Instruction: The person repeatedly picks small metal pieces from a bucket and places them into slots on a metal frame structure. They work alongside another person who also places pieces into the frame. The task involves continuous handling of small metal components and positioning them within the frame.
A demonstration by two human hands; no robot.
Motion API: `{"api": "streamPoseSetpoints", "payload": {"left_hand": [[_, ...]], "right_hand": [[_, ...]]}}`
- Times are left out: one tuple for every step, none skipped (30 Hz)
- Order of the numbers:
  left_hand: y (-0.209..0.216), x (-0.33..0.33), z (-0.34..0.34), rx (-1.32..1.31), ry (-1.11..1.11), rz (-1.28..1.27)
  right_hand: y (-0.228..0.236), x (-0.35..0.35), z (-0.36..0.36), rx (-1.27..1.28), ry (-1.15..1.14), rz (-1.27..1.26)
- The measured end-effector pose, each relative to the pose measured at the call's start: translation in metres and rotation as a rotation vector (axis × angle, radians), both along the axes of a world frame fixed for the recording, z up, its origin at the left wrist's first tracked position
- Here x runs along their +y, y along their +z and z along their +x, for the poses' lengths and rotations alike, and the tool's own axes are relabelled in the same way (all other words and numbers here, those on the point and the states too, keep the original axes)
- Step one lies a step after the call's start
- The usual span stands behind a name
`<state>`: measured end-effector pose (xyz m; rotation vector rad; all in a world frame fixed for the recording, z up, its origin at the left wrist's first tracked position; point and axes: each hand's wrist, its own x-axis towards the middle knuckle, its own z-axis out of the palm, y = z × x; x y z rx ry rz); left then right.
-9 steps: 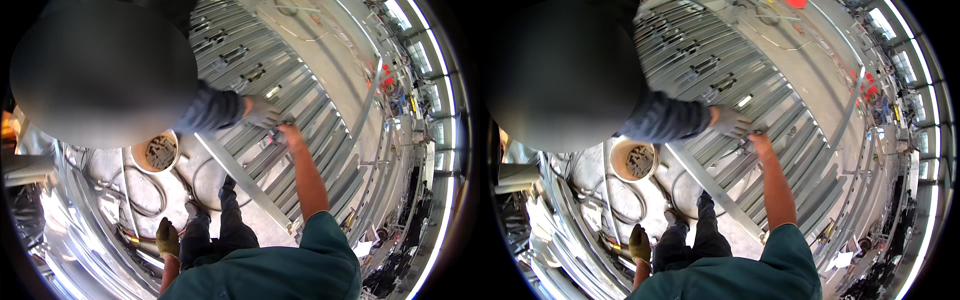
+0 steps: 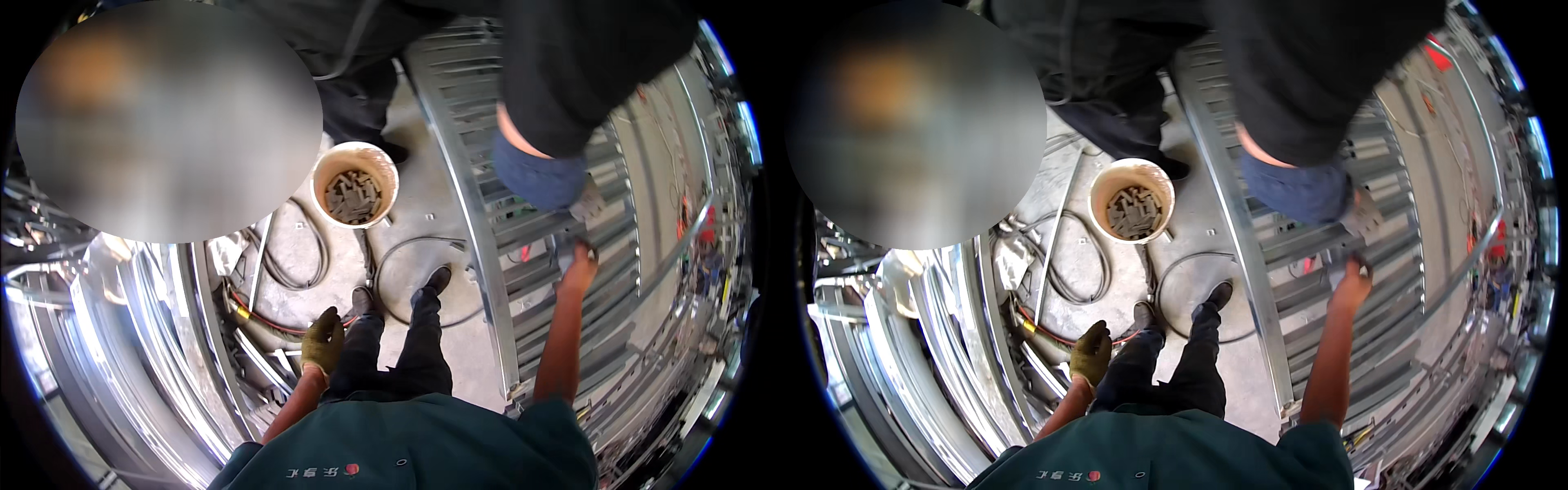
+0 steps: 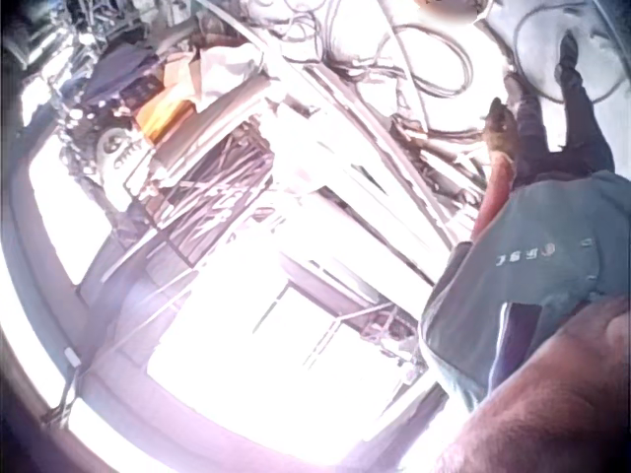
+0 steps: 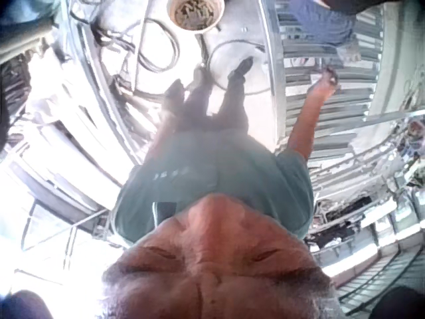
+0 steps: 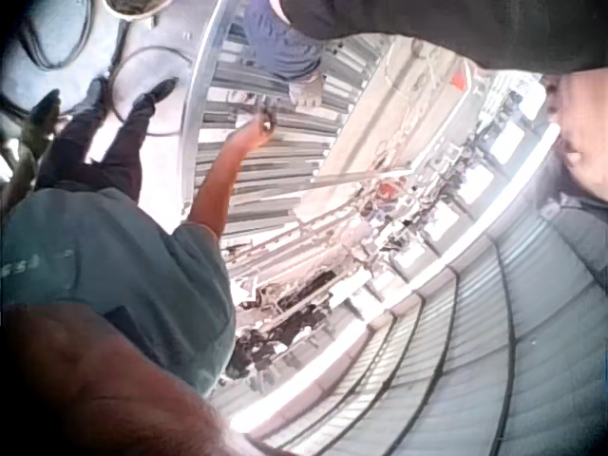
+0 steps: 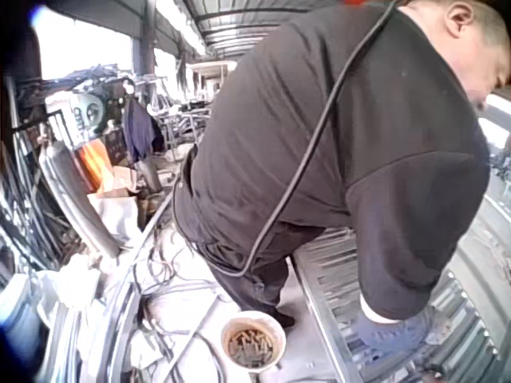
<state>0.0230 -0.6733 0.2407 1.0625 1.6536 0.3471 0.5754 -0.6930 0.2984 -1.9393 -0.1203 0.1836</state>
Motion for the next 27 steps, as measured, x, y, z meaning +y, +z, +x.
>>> {"api": "streamPoseSetpoints", "payload": {"left_hand": [[0.001,0.001,-0.003,0.025,0.006,-0.016],[-0.004,-0.004,-0.009,0.028,0.032,-0.001],[-0.009,-0.009,-0.014,0.073,0.005,-0.010],[-0.016,-0.012,-0.019,0.117,-0.012,-0.022],[-0.020,-0.016,-0.023,0.163,-0.037,-0.039],[-0.016,-0.017,-0.022,0.161,-0.008,-0.053],[-0.020,-0.017,-0.023,0.154,0.028,-0.160],[-0.021,-0.019,-0.025,0.134,0.049,-0.145],[-0.019,-0.027,-0.024,0.120,0.081,-0.142],[-0.018,-0.036,-0.020,0.060,0.279,-0.220],[-0.044,-0.065,-0.025,0.013,0.386,-0.222],[-0.035,-0.068,-0.020,0.049,0.425,-0.277],[-0.027,-0.071,-0.017,0.077,0.447,-0.337],[-0.050,-0.103,-0.021,0.051,0.493,-0.304],[-0.039,-0.105,-0.014,-0.019,0.618,-0.379],[-0.043,-0.118,-0.014,0.010,0.619,-0.401],[-0.047,-0.130,-0.017,0.037,0.614,-0.416],[-0.048,-0.135,-0.020,0.059,0.592,-0.429],[-0.048,-0.138,-0.025,0.081,0.565,-0.443],[-0.049,-0.144,-0.029,0.097,0.544,-0.453],[-0.056,-0.150,-0.037,0.099,0.531,-0.467],[-0.069,-0.158,-0.049,0.098,0.512,-0.480],[-0.088,-0.166,-0.061,0.094,0.490,-0.494],[-0.122,-0.184,-0.075,0.151,0.468,-0.476],[-0.170,-0.204,-0.090,0.202,0.439,-0.454],[-0.216,-0.219,-0.105,0.230,0.403,-0.460],[-0.268,-0.229,-0.122,0.300,0.291,-0.471]], "right_hand": [[0.005,-0.001,-0.036,0.008,0.066,0.000],[0.007,-0.004,-0.075,0.057,0.161,-0.012],[0.005,-0.011,-0.117,0.156,0.266,-0.033],[0.002,-0.017,-0.158,0.311,0.387,-0.071],[-0.005,-0.024,-0.195,0.509,0.497,-0.112],[-0.016,-0.028,-0.226,0.747,0.579,-0.139],[-0.031,-0.032,-0.251,0.975,0.627,-0.145],[-0.046,-0.033,-0.270,1.224,0.635,-0.123],[-0.081,-0.049,-0.281,1.322,0.646,-0.184],[-0.099,-0.058,-0.290,1.362,0.661,-0.236],[-0.113,-0.064,-0.303,1.403,0.670,-0.277],[-0.130,-0.070,-0.304,1.412,0.753,-0.341],[-0.135,-0.069,-0.305,1.458,0.776,-0.406],[-0.145,-0.075,-0.301,1.450,0.794,-0.448],[-0.161,-0.080,-0.291,1.430,0.810,-0.488],[-0.179,-0.087,-0.283,1.372,0.799,-0.510],[-0.183,-0.085,-0.275,1.308,0.821,-0.554],[-0.179,-0.079,-0.269,1.256,0.813,-0.605],[-0.179,-0.077,-0.264,1.205,0.800,-0.652],[-0.193,-0.087,-0.251,0.977,0.890,-0.710],[-0.217,-0.104,-0.237,0.745,0.969,-0.750],[-0.236,-0.120,-0.221,0.441,1.123,-0.818],[-0.252,-0.130,-0.215,0.123,1.256,-0.873],[-0.253,-0.137,-0.217,0.159,1.234,-0.909],[-0.237,-0.131,-0.236,0.126,1.279,-0.961],[-0.221,-0.128,-0.260,0.181,1.258,-0.971],[-0.212,-0.132,-0.278,0.231,1.233,-0.985]]}}
